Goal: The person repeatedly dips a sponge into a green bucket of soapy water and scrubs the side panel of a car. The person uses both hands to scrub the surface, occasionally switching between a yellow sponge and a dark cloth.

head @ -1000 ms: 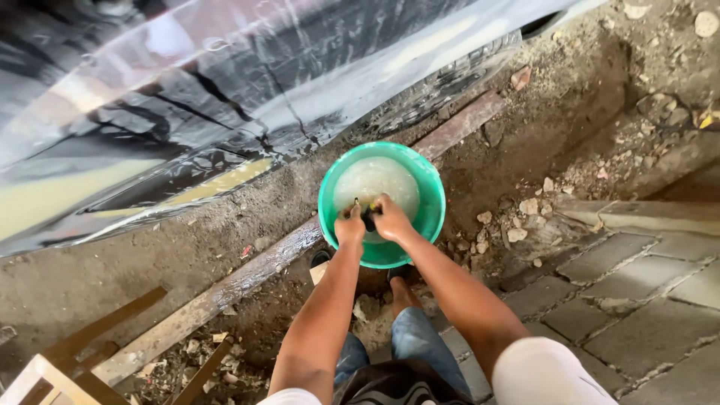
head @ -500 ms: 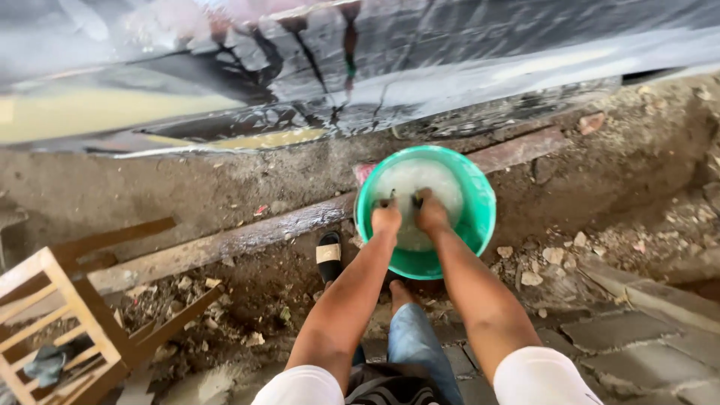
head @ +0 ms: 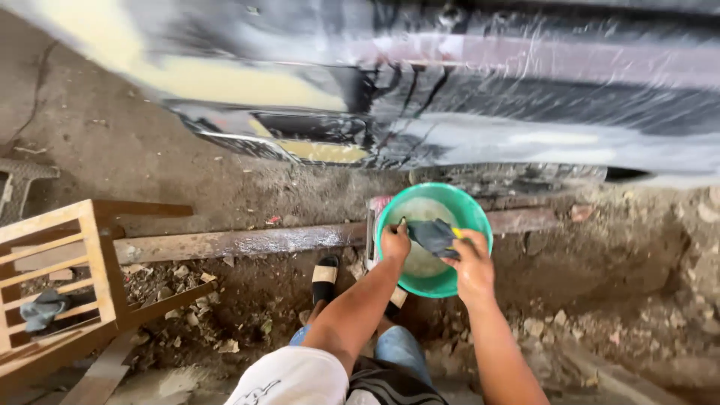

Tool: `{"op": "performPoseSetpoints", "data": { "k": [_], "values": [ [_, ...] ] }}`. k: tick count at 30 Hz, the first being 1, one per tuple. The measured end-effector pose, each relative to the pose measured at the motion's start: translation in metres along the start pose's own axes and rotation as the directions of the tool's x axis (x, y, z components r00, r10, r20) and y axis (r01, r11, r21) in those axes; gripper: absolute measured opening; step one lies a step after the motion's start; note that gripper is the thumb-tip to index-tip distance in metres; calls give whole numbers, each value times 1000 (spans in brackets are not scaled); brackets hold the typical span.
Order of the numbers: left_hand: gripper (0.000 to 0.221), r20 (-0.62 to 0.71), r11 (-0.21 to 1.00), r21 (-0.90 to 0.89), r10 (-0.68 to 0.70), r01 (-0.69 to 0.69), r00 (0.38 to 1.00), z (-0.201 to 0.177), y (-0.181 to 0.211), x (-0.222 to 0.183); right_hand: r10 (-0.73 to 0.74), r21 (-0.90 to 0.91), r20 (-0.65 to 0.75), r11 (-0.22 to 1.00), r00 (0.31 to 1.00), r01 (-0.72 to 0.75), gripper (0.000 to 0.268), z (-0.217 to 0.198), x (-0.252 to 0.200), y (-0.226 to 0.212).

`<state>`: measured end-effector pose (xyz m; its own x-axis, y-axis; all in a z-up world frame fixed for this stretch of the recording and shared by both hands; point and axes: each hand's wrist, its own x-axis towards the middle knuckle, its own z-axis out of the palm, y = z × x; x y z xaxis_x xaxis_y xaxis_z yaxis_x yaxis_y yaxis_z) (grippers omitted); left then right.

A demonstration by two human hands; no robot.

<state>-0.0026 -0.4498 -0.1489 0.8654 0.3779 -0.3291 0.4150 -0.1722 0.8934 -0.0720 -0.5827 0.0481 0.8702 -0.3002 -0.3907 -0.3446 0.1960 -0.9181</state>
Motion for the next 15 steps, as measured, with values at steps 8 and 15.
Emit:
{"op": "performPoseSetpoints", "data": {
  "k": [8, 15],
  "values": [
    [30, 120, 916, -343, 263, -209, 957, 33, 50, -14, 236, 219, -66, 952, 970, -216, 32, 23, 33, 6],
    [38, 304, 919, 225, 250, -324, 920, -28, 148, -69, 141, 550, 353, 768, 925, -327, 42, 18, 65, 51]
  ]
}}
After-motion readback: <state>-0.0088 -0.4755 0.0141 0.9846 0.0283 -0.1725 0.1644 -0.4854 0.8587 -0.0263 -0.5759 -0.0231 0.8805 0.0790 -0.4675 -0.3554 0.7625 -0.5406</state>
